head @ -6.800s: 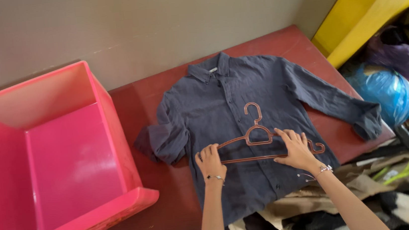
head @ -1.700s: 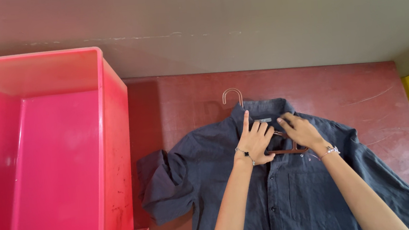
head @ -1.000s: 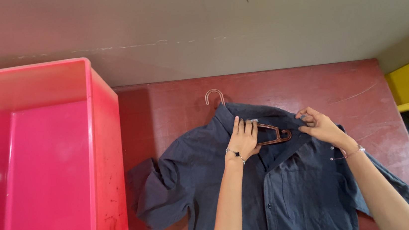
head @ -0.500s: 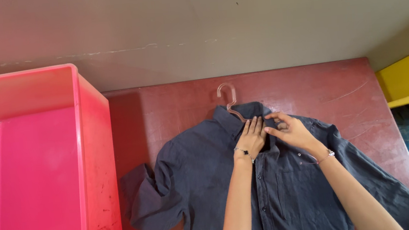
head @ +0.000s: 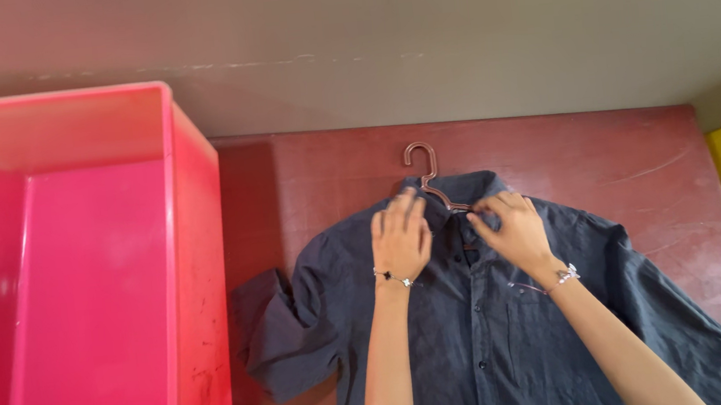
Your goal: The person smooths and folds a dark gray shirt on a table, then places it on a hanger and hangs it on a clothing rack. Finally, the person closes a pink plastic drawer.
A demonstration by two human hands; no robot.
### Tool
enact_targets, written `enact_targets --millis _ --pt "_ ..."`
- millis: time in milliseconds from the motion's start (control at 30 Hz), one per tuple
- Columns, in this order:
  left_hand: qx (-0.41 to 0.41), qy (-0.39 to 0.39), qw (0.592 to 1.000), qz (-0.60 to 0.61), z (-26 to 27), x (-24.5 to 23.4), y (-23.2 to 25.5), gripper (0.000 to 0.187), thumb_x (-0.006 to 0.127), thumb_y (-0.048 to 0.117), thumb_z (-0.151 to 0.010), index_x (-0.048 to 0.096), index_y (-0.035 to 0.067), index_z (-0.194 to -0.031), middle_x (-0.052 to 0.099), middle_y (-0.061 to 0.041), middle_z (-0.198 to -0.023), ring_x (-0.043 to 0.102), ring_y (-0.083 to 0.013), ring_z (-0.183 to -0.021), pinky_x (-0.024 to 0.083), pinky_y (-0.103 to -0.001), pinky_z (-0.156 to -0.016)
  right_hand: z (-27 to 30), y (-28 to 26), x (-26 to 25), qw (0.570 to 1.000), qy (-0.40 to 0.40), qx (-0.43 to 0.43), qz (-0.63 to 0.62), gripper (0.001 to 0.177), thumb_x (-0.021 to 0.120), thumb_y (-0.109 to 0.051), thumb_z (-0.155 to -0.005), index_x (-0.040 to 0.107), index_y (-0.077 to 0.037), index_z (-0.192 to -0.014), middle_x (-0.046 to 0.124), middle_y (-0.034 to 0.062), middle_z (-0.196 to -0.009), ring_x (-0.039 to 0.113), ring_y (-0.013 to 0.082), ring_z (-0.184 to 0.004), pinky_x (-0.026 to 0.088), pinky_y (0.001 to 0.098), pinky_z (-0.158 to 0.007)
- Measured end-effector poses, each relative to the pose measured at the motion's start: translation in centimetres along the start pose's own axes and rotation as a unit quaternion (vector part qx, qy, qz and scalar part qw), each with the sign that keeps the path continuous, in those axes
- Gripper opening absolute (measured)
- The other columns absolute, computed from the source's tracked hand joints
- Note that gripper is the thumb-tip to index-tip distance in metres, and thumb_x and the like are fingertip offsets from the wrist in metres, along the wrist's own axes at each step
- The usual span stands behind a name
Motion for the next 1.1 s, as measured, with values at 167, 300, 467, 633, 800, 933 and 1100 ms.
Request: enact_targets --millis 167,300,467,633,800,933,1100 --pt "-0.123 -0.078 0.988 -0.059 1.7 0.3 -3.1 0.045 0.059 0.020 -0.095 0.057 0.010 -0.139 0.054 -0.009 -0.145 0.045 -0.0259 -0.139 0.029 -0.052 -0.116 -1.3 -1.7 1.5 0.981 0.038 -0.164 0.098 0.029 0.063 -0.013 -0.089 0.073 -0.012 -0.116 0.072 0.0046 -0.113 0.061 0.0248 -0.111 0.040 0.0406 -0.101" --pt "-0.134 -0.084 0.987 -0.037 2.7 1.6 -3.9 0.045 0.057 0.019 -0.097 0.056 0.011 -0.141 0.053 -0.008 -0.148 0.044 -0.0250 -0.142 0.027 -0.052 -0.119 -1.5 -1.2 2.3 0.980 -0.028 -0.123 0.154 0.024 0.064 -0.015 -0.091 0.074 -0.014 -0.113 0.072 0.0016 -0.102 0.062 0.0213 -0.108 0.037 0.0440 -0.108" --pt "-0.112 -0.087 0.989 -0.046 3.5 2.6 -4.2 0.047 0.054 0.022 -0.101 0.052 0.011 -0.147 0.049 -0.009 -0.154 0.040 -0.0263 -0.147 0.024 -0.052 -0.123 -1.4 -0.2 2.8 0.962 -0.003 -0.122 0.244 0.022 0.066 -0.017 -0.091 0.076 -0.013 -0.110 0.072 -0.0006 -0.103 0.061 0.0185 -0.107 0.036 0.0478 -0.111" --pt "-0.103 -0.112 0.984 -0.091 3.4 2.7 -4.3 0.051 0.047 0.030 -0.105 0.046 0.016 -0.154 0.041 -0.010 -0.161 0.034 -0.0265 -0.151 0.020 -0.051 -0.125 -2.0 2.0 1.5 0.968 0.018 0.003 0.252 0.023 0.073 -0.025 -0.087 0.082 -0.018 -0.106 0.068 0.0055 -0.104 0.059 0.0235 -0.105 0.038 0.0422 -0.100" --pt "-0.087 -0.132 0.986 -0.045 3.5 1.3 -4.2 0.075 0.049 0.057 -0.097 0.037 0.014 -0.157 0.030 -0.013 -0.165 0.026 -0.0300 -0.153 0.017 -0.052 -0.124 -1.7 2.7 1.8 0.986 0.002 0.069 0.150 0.018 0.073 -0.024 -0.092 0.082 -0.021 -0.107 0.071 0.0033 -0.092 0.063 0.0230 -0.092 0.040 0.0436 -0.091" --pt "-0.082 -0.134 0.987 -0.040 3.1 0.3 -4.0 0.089 0.050 0.068 -0.091 0.033 0.013 -0.159 0.026 -0.013 -0.167 0.023 -0.0300 -0.155 0.015 -0.053 -0.125 -1.4 3.3 1.8 0.995 0.016 0.097 -0.019 0.023 0.069 -0.018 -0.094 0.078 -0.018 -0.115 0.072 0.0059 -0.096 0.067 0.0249 -0.092 0.052 0.0385 -0.085" --pt "-0.104 -0.107 0.988 -0.027 2.6 -0.9 -2.5 0.077 0.061 0.051 -0.090 0.041 0.009 -0.152 0.026 -0.021 -0.163 0.022 -0.0383 -0.151 0.014 -0.057 -0.122 0.1 4.5 -0.2 0.990 -0.076 0.048 -0.111 0.032 0.067 -0.012 -0.089 0.076 -0.022 -0.119 0.068 0.0079 -0.125 0.067 0.0263 -0.107 0.054 0.0384 -0.091"
Point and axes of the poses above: each hand's wrist, its own z-axis away from the middle knuckle, its own x-axis out of the palm, y = z × x, the point moved 1 cm from there along -z, towards the middle knuckle
